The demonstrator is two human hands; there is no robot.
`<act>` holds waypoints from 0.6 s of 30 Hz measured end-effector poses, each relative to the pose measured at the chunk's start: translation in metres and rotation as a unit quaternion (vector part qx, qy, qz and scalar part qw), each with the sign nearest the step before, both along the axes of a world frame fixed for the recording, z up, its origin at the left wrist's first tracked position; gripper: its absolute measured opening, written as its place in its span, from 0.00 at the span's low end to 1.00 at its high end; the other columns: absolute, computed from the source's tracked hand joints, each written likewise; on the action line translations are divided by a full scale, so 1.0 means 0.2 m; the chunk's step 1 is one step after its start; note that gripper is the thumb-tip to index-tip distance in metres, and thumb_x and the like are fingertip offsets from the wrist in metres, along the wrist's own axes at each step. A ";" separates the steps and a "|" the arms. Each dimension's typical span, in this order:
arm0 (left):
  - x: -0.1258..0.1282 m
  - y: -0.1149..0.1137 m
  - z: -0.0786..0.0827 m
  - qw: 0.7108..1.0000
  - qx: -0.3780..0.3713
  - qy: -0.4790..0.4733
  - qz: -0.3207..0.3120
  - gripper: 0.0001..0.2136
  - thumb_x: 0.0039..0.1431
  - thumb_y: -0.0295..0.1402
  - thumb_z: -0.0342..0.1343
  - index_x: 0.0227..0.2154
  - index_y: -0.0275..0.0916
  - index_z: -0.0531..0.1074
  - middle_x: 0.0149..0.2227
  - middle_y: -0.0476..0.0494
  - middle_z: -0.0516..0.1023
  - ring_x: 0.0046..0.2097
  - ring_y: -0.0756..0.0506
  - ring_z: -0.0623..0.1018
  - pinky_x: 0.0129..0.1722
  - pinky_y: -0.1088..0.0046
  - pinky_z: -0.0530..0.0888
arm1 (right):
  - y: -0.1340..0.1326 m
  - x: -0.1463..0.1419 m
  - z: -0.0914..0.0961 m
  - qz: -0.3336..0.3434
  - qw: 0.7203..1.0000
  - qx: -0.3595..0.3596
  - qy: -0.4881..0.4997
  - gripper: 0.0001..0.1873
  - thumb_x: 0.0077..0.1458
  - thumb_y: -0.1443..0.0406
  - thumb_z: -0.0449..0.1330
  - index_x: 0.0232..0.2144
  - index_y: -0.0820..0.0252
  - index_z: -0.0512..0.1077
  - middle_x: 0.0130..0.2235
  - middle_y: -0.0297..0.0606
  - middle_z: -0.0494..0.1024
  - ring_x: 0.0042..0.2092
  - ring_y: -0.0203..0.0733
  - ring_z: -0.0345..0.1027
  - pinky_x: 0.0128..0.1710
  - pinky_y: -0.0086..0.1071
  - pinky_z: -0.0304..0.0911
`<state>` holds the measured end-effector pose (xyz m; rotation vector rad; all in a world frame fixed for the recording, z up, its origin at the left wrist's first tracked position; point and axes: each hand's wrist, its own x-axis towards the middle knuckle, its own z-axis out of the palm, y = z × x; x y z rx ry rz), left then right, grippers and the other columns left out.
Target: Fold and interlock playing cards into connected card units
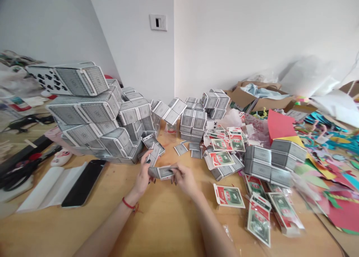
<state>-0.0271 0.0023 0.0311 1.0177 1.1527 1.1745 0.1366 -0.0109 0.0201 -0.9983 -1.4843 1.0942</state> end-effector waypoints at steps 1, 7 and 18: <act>0.00 0.00 0.00 1.000 -0.001 -0.002 0.002 0.20 0.53 0.39 0.41 0.51 0.49 0.54 0.48 0.45 0.67 0.16 0.57 0.61 0.11 0.81 0.58 | 0.00 -0.01 0.00 0.000 1.000 0.001 0.000 0.08 0.53 0.63 0.52 0.26 0.59 0.68 0.15 0.29 0.65 0.16 0.31 0.58 0.15 0.24 0.55; -0.01 0.02 -0.04 0.999 0.014 0.003 0.029 0.20 0.53 0.38 0.42 0.51 0.48 0.55 0.49 0.45 0.66 0.19 0.56 0.62 0.13 0.81 0.59 | -0.02 -0.03 -0.02 -0.024 0.999 0.024 -0.019 0.09 0.53 0.63 0.51 0.27 0.59 0.68 0.16 0.29 0.66 0.16 0.31 0.59 0.16 0.24 0.56; -0.01 0.02 -0.06 0.998 0.048 0.008 0.043 0.20 0.52 0.35 0.43 0.49 0.47 0.56 0.47 0.45 0.67 0.33 0.49 0.70 0.27 0.76 0.67 | -0.02 -0.06 -0.02 -0.026 0.999 0.006 0.042 0.11 0.53 0.59 0.51 0.26 0.58 0.68 0.16 0.29 0.66 0.15 0.33 0.61 0.15 0.26 0.57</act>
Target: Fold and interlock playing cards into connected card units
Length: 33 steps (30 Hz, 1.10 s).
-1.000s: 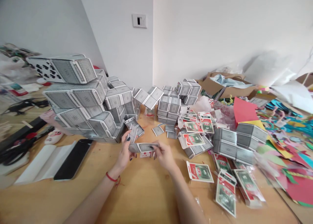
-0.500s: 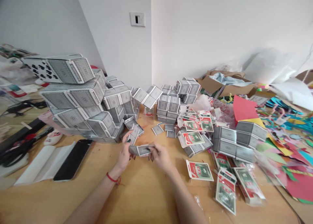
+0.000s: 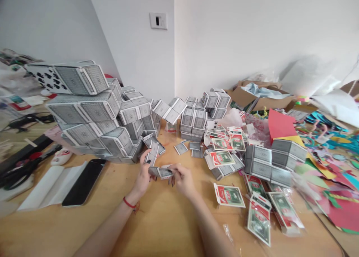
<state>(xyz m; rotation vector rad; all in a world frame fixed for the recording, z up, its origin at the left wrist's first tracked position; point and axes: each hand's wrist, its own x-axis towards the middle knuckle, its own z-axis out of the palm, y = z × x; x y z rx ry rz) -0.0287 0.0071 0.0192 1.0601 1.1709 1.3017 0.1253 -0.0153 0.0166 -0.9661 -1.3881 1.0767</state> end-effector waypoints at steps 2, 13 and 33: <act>0.00 0.00 0.00 1.000 0.005 0.006 0.005 0.19 0.52 0.34 0.43 0.49 0.47 0.57 0.47 0.45 0.67 0.35 0.48 0.71 0.29 0.75 0.68 | 0.00 -0.01 0.00 0.004 1.000 0.001 -0.011 0.11 0.53 0.59 0.51 0.27 0.58 0.68 0.16 0.29 0.66 0.16 0.33 0.60 0.16 0.26 0.57; 0.01 -0.03 0.02 1.000 -0.028 -0.005 -0.008 0.21 0.52 0.37 0.44 0.50 0.49 0.56 0.46 0.44 0.68 0.28 0.49 0.69 0.23 0.75 0.67 | -0.02 -0.05 -0.02 -0.007 0.995 0.029 -0.091 0.08 0.55 0.63 0.48 0.33 0.58 0.65 0.23 0.32 0.67 0.21 0.33 0.59 0.22 0.25 0.56; 0.05 -0.04 -0.04 0.996 0.015 0.088 0.011 0.20 0.55 0.34 0.37 0.52 0.44 0.54 0.46 0.43 0.68 0.27 0.51 0.69 0.21 0.77 0.67 | -0.04 -0.10 -0.12 0.010 0.984 0.019 -0.178 0.05 0.57 0.65 0.41 0.36 0.57 0.53 0.24 0.33 0.65 0.23 0.36 0.58 0.23 0.29 0.57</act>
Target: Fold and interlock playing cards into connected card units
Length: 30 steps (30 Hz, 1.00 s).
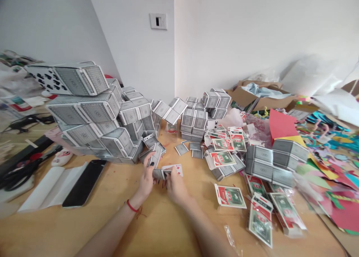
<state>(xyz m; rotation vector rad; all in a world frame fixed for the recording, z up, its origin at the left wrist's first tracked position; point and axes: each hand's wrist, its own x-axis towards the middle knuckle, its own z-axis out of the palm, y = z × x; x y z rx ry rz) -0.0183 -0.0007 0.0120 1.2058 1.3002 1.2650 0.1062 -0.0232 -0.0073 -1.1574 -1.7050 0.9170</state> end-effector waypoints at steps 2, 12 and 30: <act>0.00 0.00 -0.01 1.000 0.001 0.004 -0.005 0.20 0.55 0.34 0.37 0.52 0.44 0.54 0.45 0.44 0.69 0.27 0.51 0.69 0.23 0.76 0.68 | 0.00 0.00 0.00 0.019 1.000 0.004 0.006 0.05 0.57 0.66 0.41 0.38 0.57 0.53 0.26 0.35 0.66 0.24 0.37 0.59 0.23 0.29 0.58; 0.01 0.00 0.01 0.997 -0.044 -0.051 -0.048 0.20 0.55 0.35 0.37 0.52 0.44 0.53 0.35 0.45 0.71 0.16 0.55 0.60 0.14 0.78 0.60 | 0.00 0.01 0.02 0.027 0.998 -0.006 0.060 0.07 0.58 0.62 0.42 0.35 0.56 0.57 0.25 0.35 0.67 0.23 0.36 0.60 0.23 0.30 0.58; 0.00 -0.02 0.06 0.987 -0.045 -0.105 -0.112 0.28 0.49 0.42 0.53 0.51 0.50 0.46 0.29 0.52 0.68 0.17 0.57 0.64 0.13 0.83 0.60 | 0.33 0.23 -0.09 -0.290 0.941 0.015 -0.176 0.24 0.52 0.58 0.49 0.51 0.58 0.60 0.43 0.43 0.73 0.36 0.44 0.68 0.33 0.33 0.62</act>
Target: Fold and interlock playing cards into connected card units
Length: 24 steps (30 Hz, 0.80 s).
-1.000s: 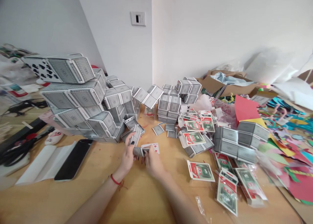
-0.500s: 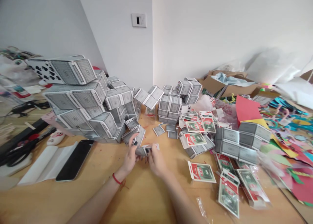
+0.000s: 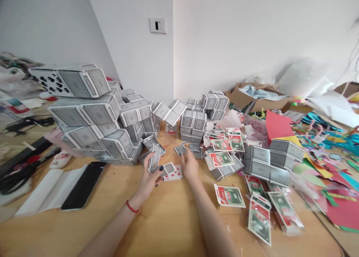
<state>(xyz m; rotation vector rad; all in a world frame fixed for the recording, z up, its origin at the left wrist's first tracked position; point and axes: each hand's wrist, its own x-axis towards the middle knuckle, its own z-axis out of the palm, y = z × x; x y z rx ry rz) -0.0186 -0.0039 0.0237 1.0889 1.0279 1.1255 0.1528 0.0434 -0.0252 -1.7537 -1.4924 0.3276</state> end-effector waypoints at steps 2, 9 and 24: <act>0.00 0.00 0.00 1.000 0.003 0.013 -0.006 0.30 0.48 0.41 0.54 0.51 0.49 0.46 0.25 0.55 0.66 0.17 0.57 0.65 0.13 0.84 0.61 | 0.04 -0.03 0.00 -0.036 0.996 -0.060 -0.056 0.27 0.50 0.58 0.51 0.53 0.55 0.56 0.45 0.43 0.72 0.37 0.45 0.69 0.33 0.34 0.61; 0.00 0.01 0.00 0.999 0.004 0.024 0.028 0.26 0.50 0.44 0.51 0.49 0.47 0.48 0.28 0.53 0.68 0.16 0.57 0.65 0.12 0.84 0.60 | 0.08 -0.02 -0.05 -0.064 0.997 -0.026 -0.041 0.30 0.43 0.59 0.57 0.50 0.59 0.60 0.46 0.45 0.66 0.39 0.46 0.66 0.36 0.35 0.60; -0.01 0.00 0.01 0.999 -0.045 -0.003 0.018 0.21 0.53 0.45 0.43 0.49 0.48 0.50 0.26 0.54 0.67 0.17 0.56 0.66 0.13 0.83 0.62 | -0.11 0.03 0.05 0.176 0.815 -0.011 0.552 0.29 0.43 0.62 0.60 0.48 0.50 0.53 0.30 0.30 0.70 0.26 0.38 0.70 0.27 0.36 0.68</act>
